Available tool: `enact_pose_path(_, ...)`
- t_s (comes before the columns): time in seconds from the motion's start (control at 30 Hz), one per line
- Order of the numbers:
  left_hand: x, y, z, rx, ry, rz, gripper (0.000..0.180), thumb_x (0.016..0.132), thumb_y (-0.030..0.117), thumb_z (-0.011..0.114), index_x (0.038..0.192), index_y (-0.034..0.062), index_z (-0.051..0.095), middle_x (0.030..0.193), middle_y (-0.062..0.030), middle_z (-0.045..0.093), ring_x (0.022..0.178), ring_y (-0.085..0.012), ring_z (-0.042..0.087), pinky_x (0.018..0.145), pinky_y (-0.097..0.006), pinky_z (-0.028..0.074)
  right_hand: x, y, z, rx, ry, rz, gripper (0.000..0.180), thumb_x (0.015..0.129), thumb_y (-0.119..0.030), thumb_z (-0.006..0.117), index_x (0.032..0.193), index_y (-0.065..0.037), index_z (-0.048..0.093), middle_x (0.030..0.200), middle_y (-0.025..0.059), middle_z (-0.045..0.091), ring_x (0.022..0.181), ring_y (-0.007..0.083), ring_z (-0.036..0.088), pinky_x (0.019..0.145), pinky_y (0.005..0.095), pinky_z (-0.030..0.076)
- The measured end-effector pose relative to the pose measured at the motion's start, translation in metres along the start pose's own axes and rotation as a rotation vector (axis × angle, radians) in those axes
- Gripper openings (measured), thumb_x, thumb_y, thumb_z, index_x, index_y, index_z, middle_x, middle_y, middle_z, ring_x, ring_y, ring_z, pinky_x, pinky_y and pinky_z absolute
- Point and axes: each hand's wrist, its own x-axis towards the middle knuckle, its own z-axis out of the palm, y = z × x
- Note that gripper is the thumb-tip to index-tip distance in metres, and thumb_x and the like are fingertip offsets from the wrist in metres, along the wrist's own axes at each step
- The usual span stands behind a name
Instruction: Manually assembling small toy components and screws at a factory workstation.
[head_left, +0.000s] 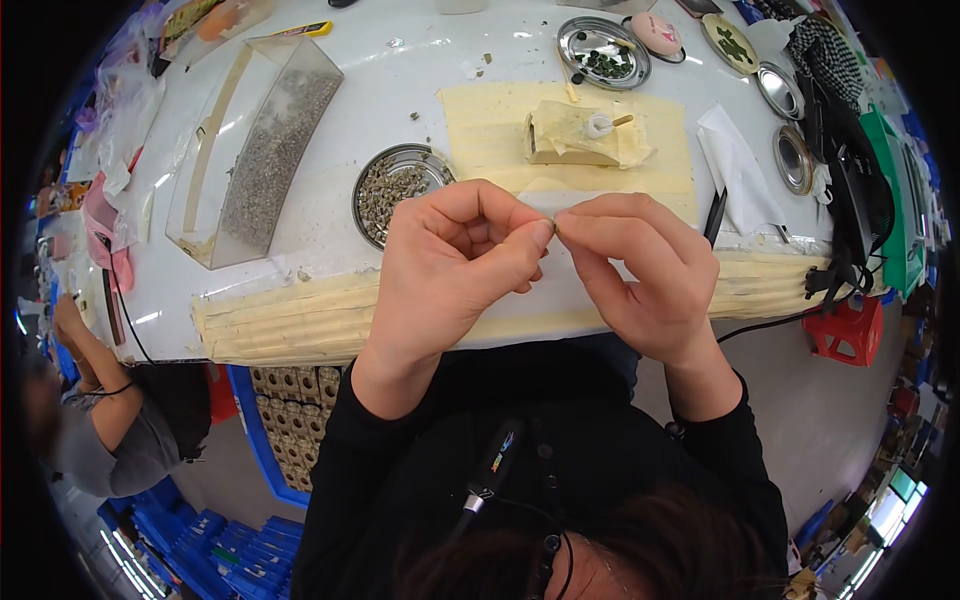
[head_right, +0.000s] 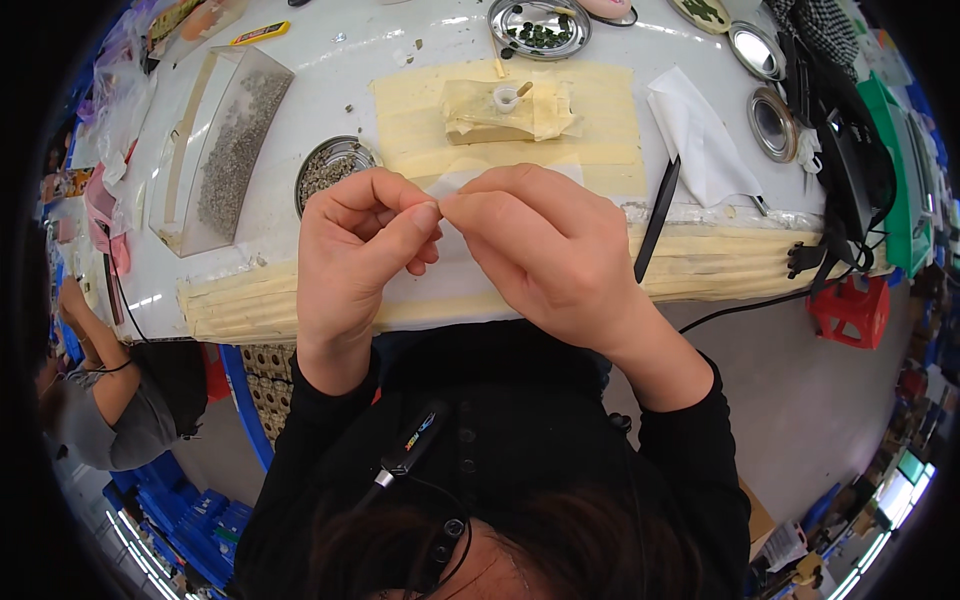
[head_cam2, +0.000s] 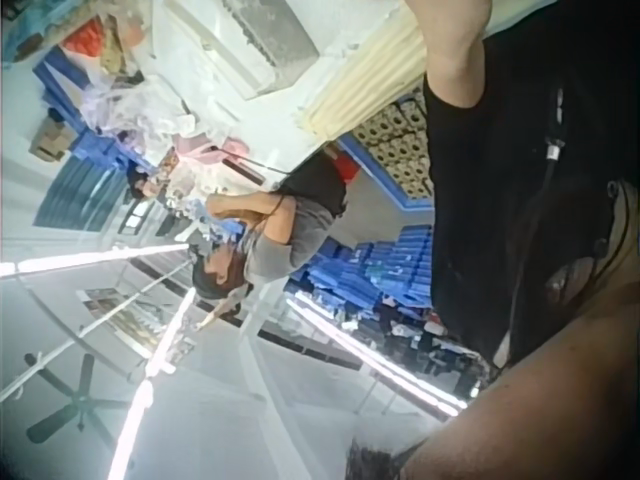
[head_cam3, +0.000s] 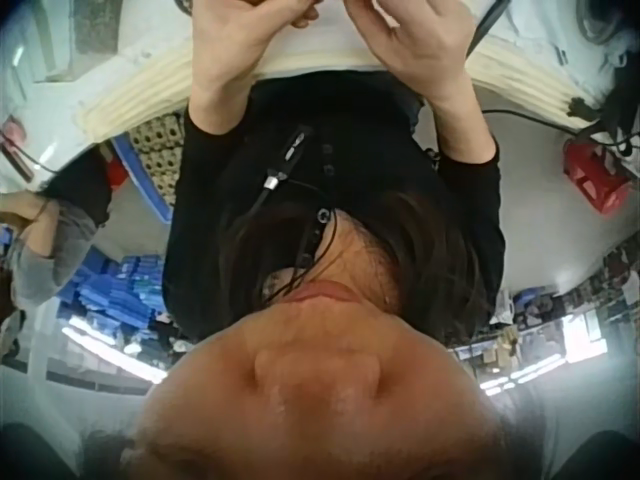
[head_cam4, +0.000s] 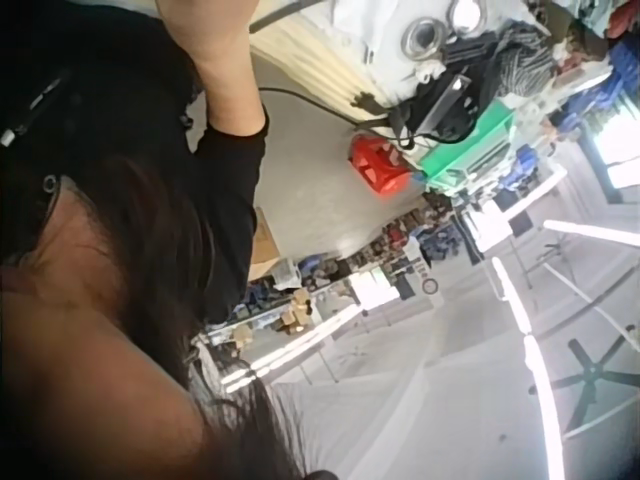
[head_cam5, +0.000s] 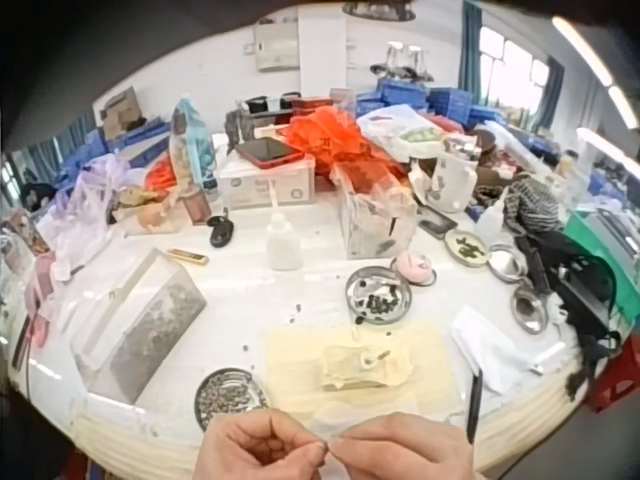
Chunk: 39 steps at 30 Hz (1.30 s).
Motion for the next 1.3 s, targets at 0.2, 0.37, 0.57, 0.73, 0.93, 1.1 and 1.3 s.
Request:
enact_pose_path(0.2, 0.0, 0.0, -0.001, -0.045, -0.015, 0.019, 0.009, 0.086, 0.005, 0.07, 0.089, -0.0022, 0.066, 0.077, -0.0045, 0.068, 0.066, -0.0063, 0.063, 0.06, -0.02, 0.051, 0.002, -0.003, 0.0, 0.001, 0.018, 0.023, 0.021, 0.071, 0.007, 0.073, 0.088, -0.002, 0.064, 0.076, 0.0089, 0.065, 0.064, 0.0225, 0.064, 0.055, 0.029, 0.051)
enact_pose_path(0.37, 0.0, -0.001, -0.001, -0.04, -0.014, 0.044, 0.009, 0.087, 0.004, 0.07, 0.09, -0.0026, 0.066, 0.079, -0.0046, 0.068, 0.067, -0.0066, 0.063, 0.061, -0.02, 0.051, 0.0, -0.002, 0.0, -0.011, 0.035, 0.017, 0.018, 0.073, 0.007, 0.073, 0.088, -0.001, 0.065, 0.076, 0.0093, 0.066, 0.064, 0.0217, 0.064, 0.056, 0.0282, 0.051)
enact_pose_path(0.57, -0.001, -0.002, 0.002, -0.018, 0.025, 0.107, 0.009, 0.087, 0.003, 0.069, 0.093, -0.0036, 0.067, 0.078, -0.0042, 0.068, 0.069, -0.0062, 0.063, 0.062, -0.019, 0.051, 0.0, -0.007, -0.006, 0.084, -0.007, 0.143, 0.015, 0.075, 0.007, 0.072, 0.088, 0.0, 0.067, 0.077, 0.0092, 0.066, 0.065, 0.0201, 0.066, 0.057, 0.0279, 0.052)
enact_pose_path(0.73, -0.001, -0.002, 0.003, -0.012, -0.006, 0.121, 0.008, 0.087, 0.002, 0.068, 0.093, -0.0043, 0.067, 0.079, -0.0046, 0.068, 0.068, -0.006, 0.063, 0.061, -0.019, 0.051, 0.003, -0.007, -0.004, 0.094, 0.041, 0.103, 0.016, 0.076, 0.007, 0.072, 0.09, 0.0, 0.067, 0.077, 0.0094, 0.066, 0.065, 0.0205, 0.065, 0.056, 0.0276, 0.051)
enact_pose_path(0.93, -0.002, -0.002, 0.003, 0.017, -0.022, 0.133, 0.008, 0.087, 0.001, 0.068, 0.092, -0.0052, 0.067, 0.079, -0.0048, 0.068, 0.069, -0.0059, 0.063, 0.061, -0.019, 0.051, 0.002, -0.003, -0.003, 0.046, 0.026, 0.061, 0.017, 0.076, 0.006, 0.072, 0.091, 0.001, 0.066, 0.075, 0.0093, 0.065, 0.062, 0.0212, 0.064, 0.054, 0.0281, 0.05)
enact_pose_path(1.1, 0.0, -0.012, 0.005, 0.277, 0.059, 0.443, 0.01, 0.08, -0.005, 0.071, 0.089, -0.0035, 0.068, 0.079, -0.0053, 0.067, 0.069, -0.0085, 0.063, 0.06, -0.021, 0.05, 0.002, -0.005, -0.003, 0.135, 0.033, 0.153, 0.012, 0.079, 0.006, 0.07, 0.089, 0.001, 0.067, 0.077, 0.0086, 0.066, 0.063, 0.017, 0.065, 0.057, 0.0263, 0.052)
enact_pose_path(1.3, 0.008, -0.015, 0.01, 0.846, 0.138, 0.993, 0.013, 0.077, -0.01, 0.07, 0.088, -0.0035, 0.065, 0.079, -0.0064, 0.065, 0.068, -0.0111, 0.06, 0.06, -0.024, 0.048, 0.0, -0.005, -0.011, 0.458, -0.017, 0.517, 0.006, 0.083, 0.0, 0.069, 0.089, 0.002, 0.068, 0.079, 0.0074, 0.068, 0.066, 0.0124, 0.066, 0.062, 0.0251, 0.054)
